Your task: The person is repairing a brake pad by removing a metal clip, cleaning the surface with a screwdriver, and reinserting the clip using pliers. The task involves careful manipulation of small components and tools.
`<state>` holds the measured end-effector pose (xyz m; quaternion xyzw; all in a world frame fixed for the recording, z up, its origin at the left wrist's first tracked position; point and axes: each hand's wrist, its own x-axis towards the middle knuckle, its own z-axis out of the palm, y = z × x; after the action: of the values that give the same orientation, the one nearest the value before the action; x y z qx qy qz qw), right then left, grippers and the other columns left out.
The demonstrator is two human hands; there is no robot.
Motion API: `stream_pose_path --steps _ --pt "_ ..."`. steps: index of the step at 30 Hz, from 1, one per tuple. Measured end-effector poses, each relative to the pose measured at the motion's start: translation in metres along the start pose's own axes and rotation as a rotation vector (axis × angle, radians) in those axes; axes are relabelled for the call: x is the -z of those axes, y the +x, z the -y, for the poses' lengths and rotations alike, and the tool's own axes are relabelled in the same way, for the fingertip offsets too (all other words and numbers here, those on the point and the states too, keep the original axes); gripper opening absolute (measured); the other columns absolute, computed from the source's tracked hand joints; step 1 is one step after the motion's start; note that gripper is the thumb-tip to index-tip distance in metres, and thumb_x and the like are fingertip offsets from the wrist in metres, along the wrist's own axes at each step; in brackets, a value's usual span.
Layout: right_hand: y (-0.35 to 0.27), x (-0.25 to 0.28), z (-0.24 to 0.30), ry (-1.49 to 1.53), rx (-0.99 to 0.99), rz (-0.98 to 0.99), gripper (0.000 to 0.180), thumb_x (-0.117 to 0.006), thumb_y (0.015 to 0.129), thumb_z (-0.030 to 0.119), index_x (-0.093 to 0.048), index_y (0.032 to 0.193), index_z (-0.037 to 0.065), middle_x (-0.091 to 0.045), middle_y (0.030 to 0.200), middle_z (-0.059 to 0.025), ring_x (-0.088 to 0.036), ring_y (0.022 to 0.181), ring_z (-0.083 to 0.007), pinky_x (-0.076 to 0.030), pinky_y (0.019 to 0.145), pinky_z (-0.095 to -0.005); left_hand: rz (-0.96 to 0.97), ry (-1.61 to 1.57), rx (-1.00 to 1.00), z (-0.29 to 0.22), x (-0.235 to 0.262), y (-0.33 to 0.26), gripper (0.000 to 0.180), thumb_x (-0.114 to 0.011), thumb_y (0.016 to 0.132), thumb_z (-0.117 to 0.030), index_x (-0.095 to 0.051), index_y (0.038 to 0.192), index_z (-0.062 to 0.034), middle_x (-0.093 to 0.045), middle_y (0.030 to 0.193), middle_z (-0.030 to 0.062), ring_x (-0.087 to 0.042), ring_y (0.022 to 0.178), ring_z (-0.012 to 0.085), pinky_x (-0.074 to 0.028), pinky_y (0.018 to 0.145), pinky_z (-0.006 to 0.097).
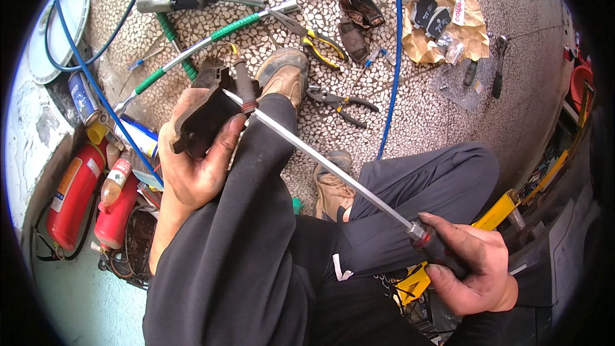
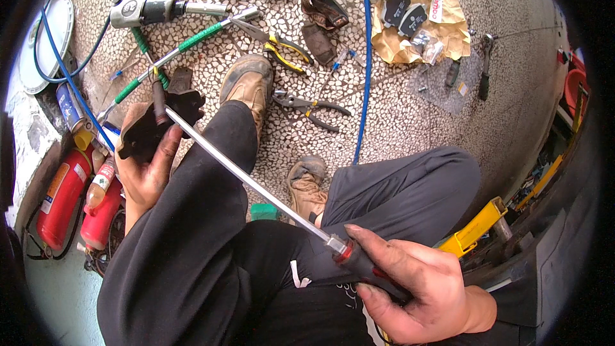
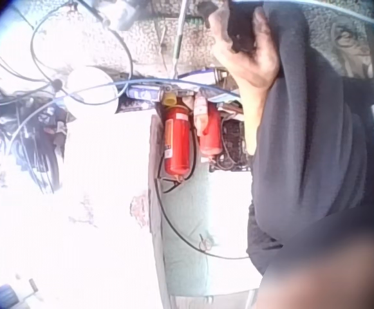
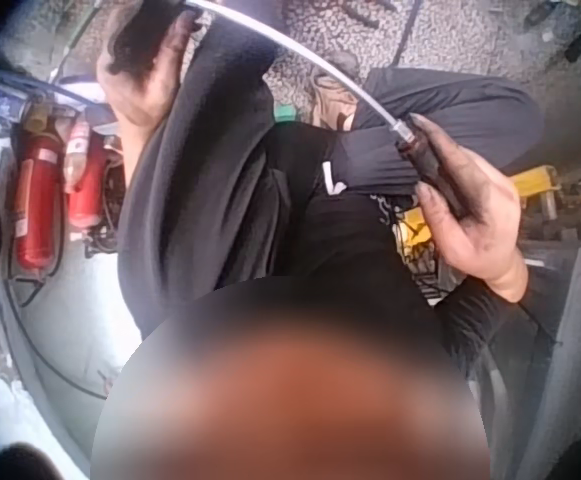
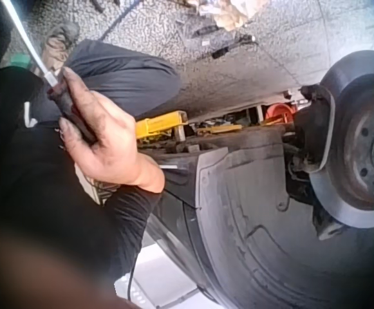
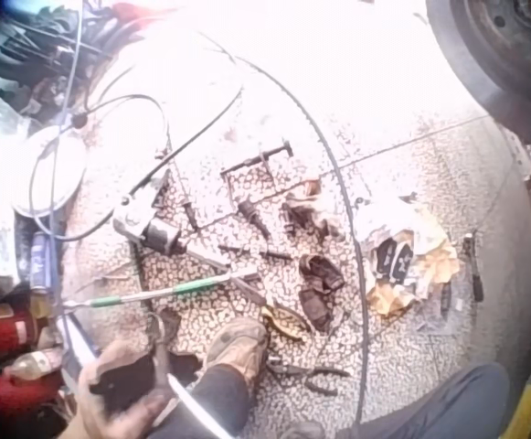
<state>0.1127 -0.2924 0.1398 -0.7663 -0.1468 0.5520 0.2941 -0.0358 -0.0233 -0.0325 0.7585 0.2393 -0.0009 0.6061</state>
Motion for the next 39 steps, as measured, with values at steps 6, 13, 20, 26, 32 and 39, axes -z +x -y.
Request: stream_pose_path --steps 6,13,20,26,32,39 --pt "-0.002 -0.007 -0.003 -0.014 0.045 -0.018 0.052 -0.067 0.077 0.004 -0.057 0.125 -0.014 -0.068 0.091 -0.0193 -0.065 0.071 -0.0192 -0.05 0.068 -0.0262 -0.044 -0.049 0.029 -0.003 -0.005 0.002 0.02 -0.068 0.089 -0.004 -0.061 0.104 0.0073 -0.064 0.088 0.0083 -0.06 0.079 0.0126 -0.047 0.071 0.025" --pt "0.013 -0.006 -0.002 -0.304 0.18 -0.03 0.065 -0.068 0.067 -0.003 -0.055 0.13 -0.012 -0.054 0.07 -0.0108 -0.054 0.053 -0.0223 -0.045 0.05 -0.0329 -0.038 -0.048 0.145 0.001 -0.005 0.003 0.045 -0.069 0.089 -0.008 -0.048 0.126 0.0058 -0.068 0.104 0.013 -0.064 0.097 0.016 -0.049 0.088 0.028" --pt "0.02 -0.001 -0.014 -0.288 0.237 -0.033 0.066 -0.069 0.068 -0.005 -0.053 0.132 -0.011 -0.051 0.07 -0.0102 -0.051 0.052 -0.0224 -0.044 0.048 -0.0334 0.017 -0.203 0.211 -0.001 -0.009 0.007 0.056 -0.065 0.09 -0.006 -0.04 0.139 0.0067 -0.064 0.122 0.0184 -0.061 0.113 0.0226 -0.046 0.099 0.034" --pt "0.018 0.006 -0.006 -0.501 0.242 -0.017 0.068 -0.069 0.066 -0.005 -0.054 0.132 -0.01 -0.052 0.071 -0.0099 -0.052 0.053 -0.022 -0.045 0.048 -0.0343 0.075 -0.067 0.2 0.005 -0.004 0.002 0.051 -0.065 0.091 -0.005 -0.045 0.136 0.0098 -0.067 0.116 0.0184 -0.063 0.107 0.0206 -0.047 0.096 0.032" --pt "0.016 0.007 -0.01 -0.623 0.305 -0.087 0.065 -0.07 0.065 -0.005 -0.059 0.129 -0.009 -0.054 0.073 -0.0111 -0.055 0.055 -0.0223 -0.046 0.05 -0.033 0.028 -0.09 0.202 0.004 -0.008 0.0 0.05 -0.067 0.09 -0.005 -0.048 0.133 0.0115 -0.069 0.108 0.0179 -0.064 0.103 0.0193 -0.048 0.093 0.031" --pt "0.018 0.02 -0.002 -0.23 0.093 -0.026 0.062 -0.071 0.068 0.0 -0.06 0.129 -0.004 -0.056 0.075 -0.01 -0.056 0.061 -0.0189 -0.045 0.059 -0.0299 0.092 -0.048 0.221 0.006 -0.003 0.001 0.055 -0.069 0.09 -0.01 -0.047 0.137 0.0072 -0.065 0.116 0.0124 -0.061 0.107 0.0183 -0.045 0.097 0.031"
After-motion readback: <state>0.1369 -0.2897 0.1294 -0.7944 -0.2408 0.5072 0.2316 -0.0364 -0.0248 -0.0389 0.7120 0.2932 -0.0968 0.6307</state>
